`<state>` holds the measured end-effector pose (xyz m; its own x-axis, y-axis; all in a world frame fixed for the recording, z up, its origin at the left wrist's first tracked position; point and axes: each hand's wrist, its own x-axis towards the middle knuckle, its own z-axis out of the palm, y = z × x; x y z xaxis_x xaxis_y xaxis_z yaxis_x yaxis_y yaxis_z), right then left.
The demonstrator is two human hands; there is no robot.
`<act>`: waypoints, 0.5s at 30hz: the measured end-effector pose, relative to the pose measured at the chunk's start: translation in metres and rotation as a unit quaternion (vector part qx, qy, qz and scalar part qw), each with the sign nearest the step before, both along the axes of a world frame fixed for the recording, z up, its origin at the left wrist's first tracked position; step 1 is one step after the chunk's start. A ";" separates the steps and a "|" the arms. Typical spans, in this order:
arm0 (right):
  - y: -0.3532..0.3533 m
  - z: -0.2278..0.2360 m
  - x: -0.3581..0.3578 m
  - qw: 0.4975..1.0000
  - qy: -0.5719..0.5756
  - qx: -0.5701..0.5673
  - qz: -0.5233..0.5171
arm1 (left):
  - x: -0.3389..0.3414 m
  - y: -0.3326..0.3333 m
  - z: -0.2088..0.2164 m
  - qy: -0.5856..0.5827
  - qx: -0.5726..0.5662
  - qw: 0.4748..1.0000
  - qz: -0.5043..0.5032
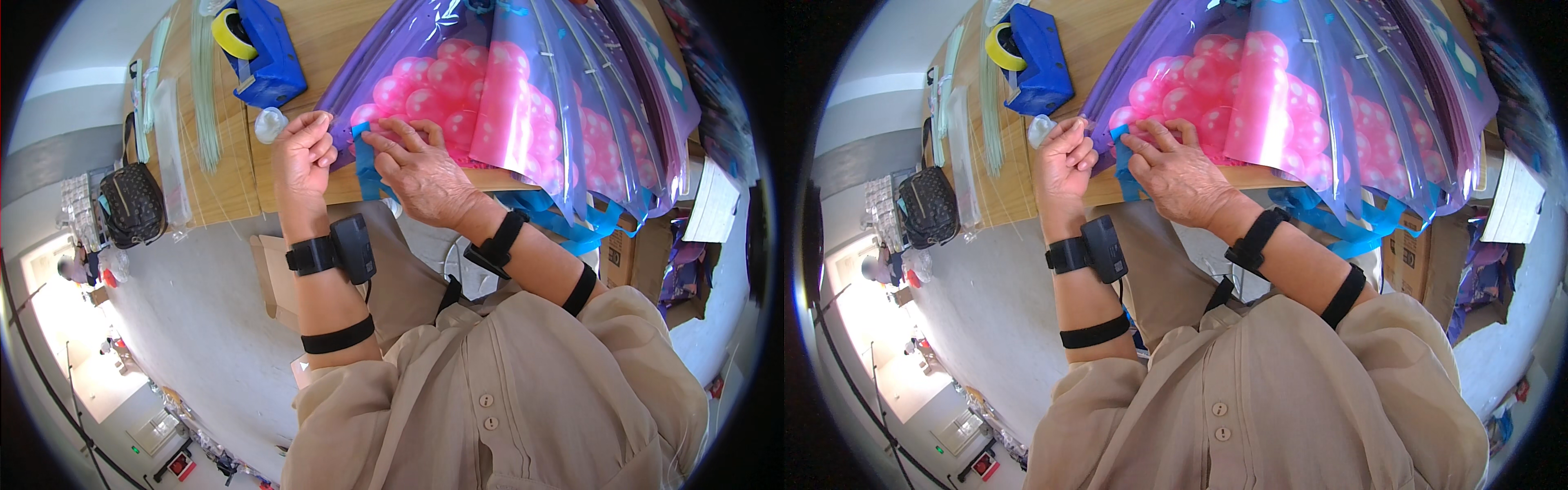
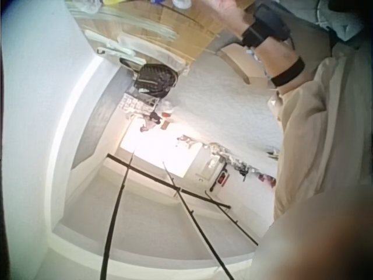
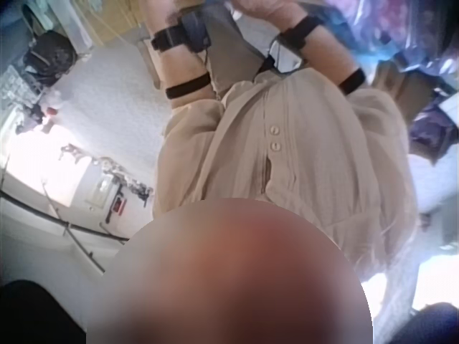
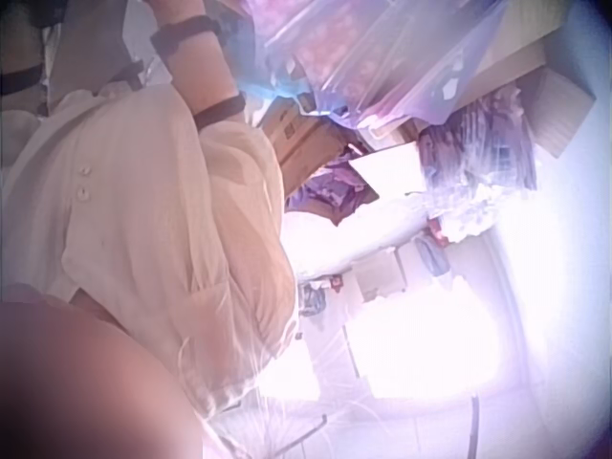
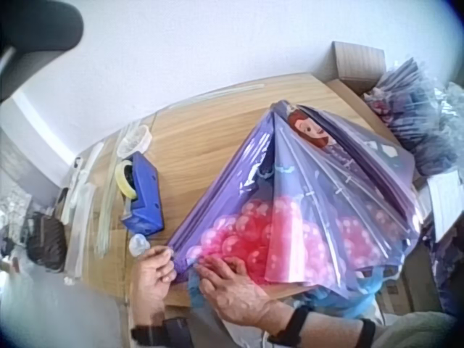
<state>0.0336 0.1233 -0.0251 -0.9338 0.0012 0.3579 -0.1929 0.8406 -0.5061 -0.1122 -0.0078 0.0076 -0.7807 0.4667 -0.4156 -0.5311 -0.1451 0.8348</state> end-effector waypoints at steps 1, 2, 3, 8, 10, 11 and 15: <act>0.000 0.000 0.000 1.000 -0.002 0.005 0.000 | 0.000 -0.001 0.003 0.002 0.009 1.000 0.000; 0.000 0.000 0.000 1.000 -0.003 0.009 0.001 | 0.001 0.000 0.006 0.002 0.009 1.000 0.001; 0.000 -0.001 0.000 1.000 -0.004 0.009 0.001 | 0.003 0.003 0.010 -0.010 -0.021 0.999 -0.024; 0.000 -0.001 -0.001 1.000 -0.009 0.020 0.001 | 0.005 0.001 0.019 -0.019 -0.074 0.991 -0.107; 0.001 0.000 0.000 1.000 -0.005 0.018 -0.001 | 0.009 -0.001 0.027 0.037 -0.018 0.989 -0.146; 0.001 0.000 0.001 1.000 0.000 0.017 0.000 | 0.010 0.001 0.029 0.036 -0.017 0.988 -0.147; 0.001 -0.001 0.000 1.000 -0.008 0.015 -0.002 | 0.015 0.008 0.025 0.062 -0.094 0.986 -0.120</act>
<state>0.0339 0.1244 -0.0263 -0.9390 -0.0057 0.3437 -0.1821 0.8563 -0.4833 -0.0971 0.0000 0.0328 -0.7079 0.5678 -0.4202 -0.4232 0.1353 0.8959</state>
